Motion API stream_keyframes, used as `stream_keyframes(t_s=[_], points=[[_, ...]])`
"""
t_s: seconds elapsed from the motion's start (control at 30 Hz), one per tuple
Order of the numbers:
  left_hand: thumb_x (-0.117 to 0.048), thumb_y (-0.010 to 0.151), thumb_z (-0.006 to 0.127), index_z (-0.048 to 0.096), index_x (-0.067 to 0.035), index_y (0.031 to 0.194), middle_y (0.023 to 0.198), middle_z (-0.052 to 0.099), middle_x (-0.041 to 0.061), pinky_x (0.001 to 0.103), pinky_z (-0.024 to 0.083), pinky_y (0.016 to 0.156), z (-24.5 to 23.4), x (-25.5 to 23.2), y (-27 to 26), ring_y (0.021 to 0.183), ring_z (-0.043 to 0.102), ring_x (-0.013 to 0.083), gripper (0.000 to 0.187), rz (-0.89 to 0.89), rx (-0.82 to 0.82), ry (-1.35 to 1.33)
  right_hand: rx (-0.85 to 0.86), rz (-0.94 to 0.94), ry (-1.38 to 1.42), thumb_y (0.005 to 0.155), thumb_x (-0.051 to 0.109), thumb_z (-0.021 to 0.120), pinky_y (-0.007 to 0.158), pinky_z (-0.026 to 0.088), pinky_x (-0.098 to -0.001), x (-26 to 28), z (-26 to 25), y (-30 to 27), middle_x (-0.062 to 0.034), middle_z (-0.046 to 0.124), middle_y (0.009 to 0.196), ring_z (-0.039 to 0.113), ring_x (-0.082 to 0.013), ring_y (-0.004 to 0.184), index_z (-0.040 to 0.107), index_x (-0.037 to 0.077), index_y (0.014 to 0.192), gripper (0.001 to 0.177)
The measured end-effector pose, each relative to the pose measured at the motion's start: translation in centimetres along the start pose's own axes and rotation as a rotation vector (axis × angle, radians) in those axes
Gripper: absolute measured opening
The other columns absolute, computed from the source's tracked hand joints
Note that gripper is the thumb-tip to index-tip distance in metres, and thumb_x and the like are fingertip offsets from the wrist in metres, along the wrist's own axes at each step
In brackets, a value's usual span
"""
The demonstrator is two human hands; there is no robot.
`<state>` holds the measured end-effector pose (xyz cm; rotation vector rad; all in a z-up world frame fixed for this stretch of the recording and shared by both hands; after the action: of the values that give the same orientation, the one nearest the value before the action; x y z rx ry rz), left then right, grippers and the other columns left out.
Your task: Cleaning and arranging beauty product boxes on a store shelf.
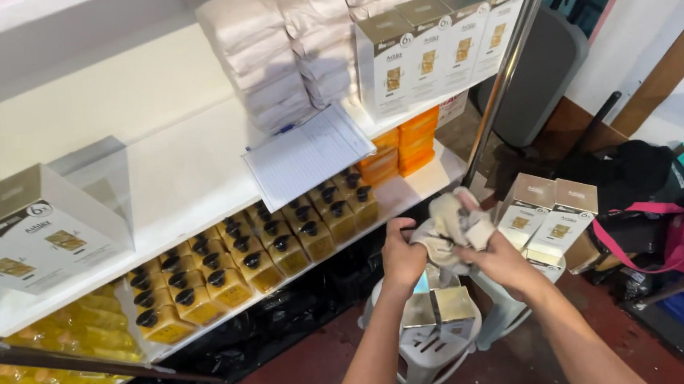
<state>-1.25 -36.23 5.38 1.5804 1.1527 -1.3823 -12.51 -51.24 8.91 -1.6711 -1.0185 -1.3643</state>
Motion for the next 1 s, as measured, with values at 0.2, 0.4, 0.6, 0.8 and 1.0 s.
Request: stream_keyframes(t_s=[0.2, 0.4, 0.6, 0.8, 1.0], points=[[0.004, 0.073, 0.066, 0.066, -0.002, 0.111, 0.104, 0.076, 0.015, 0.035, 0.055, 0.089, 1.9, 2.9, -1.9, 0.097, 0.073, 0.0258, 0.039, -0.083, 0.072, 0.101, 0.177, 0.122, 0.035, 0.081, 0.018, 0.079, 0.109, 0.040, -0.0304, -1.4, 2.8, -1.9, 0.0001, 0.053, 0.149, 0.051, -0.0121, 0.132, 0.029, 0.028, 0.163, 0.097], [0.011, 0.074, 0.052, 0.060, -0.003, 0.136, 0.127, 0.071, 0.013, 0.031, 0.050, 0.100, 2.3, 8.9, -2.1, 0.117, 0.067, 0.0222, 0.064, -0.101, 0.392, -0.120, 0.100, 0.159, 0.157, 0.074, 0.012, 0.085, 0.103, 0.046, -0.0309, -6.4, 4.5, -3.0, -0.0022, 0.062, 0.138, 0.059, -0.0129, 0.122, 0.031, 0.022, 0.160, 0.103], [0.001, 0.085, 0.047, 0.061, -0.005, 0.140, 0.130, 0.071, 0.018, 0.035, 0.050, 0.105, 0.7, 11.3, -4.1, 0.122, 0.068, 0.0290, 0.057, -0.127, 0.526, 0.006, -0.182, 0.114, -0.094, 0.071, 0.013, 0.085, 0.097, 0.052, -0.0315, -13.8, 6.1, -4.7, -0.0059, 0.071, 0.125, 0.067, -0.0158, 0.112, 0.048, 0.015, 0.149, 0.087], [-0.009, 0.085, 0.061, 0.047, -0.012, 0.150, 0.162, 0.035, 0.018, 0.055, 0.035, 0.116, -1.6, 11.7, -5.8, 0.147, 0.030, 0.0484, 0.067, 0.253, 0.484, 0.693, -0.334, 0.315, -0.499, 0.070, 0.020, 0.082, 0.096, 0.054, -0.0421, -15.9, 6.8, -7.3, -0.0170, 0.074, 0.117, 0.070, -0.0330, 0.110, 0.052, 0.022, 0.145, 0.080], [-0.017, 0.092, 0.059, 0.034, -0.022, 0.157, 0.171, 0.011, 0.007, 0.069, 0.015, 0.119, -0.8, 11.7, -6.4, 0.156, 0.004, 0.0429, 0.070, 0.213, 0.643, 0.964, -0.307, 0.417, -0.787, 0.075, 0.033, 0.083, 0.099, 0.052, -0.0492, -19.8, 4.7, -8.4, -0.0272, 0.065, 0.121, 0.064, -0.0455, 0.113, 0.051, 0.026, 0.146, 0.078]])
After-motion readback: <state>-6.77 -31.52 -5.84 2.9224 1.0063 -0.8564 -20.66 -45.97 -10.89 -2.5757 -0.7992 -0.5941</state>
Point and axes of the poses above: each hand's wrist, its own y-axis towards the middle knuckle, its own z-axis out of the palm, x = y × z, the point moved 5 cm from there along y, towards the middle knuckle
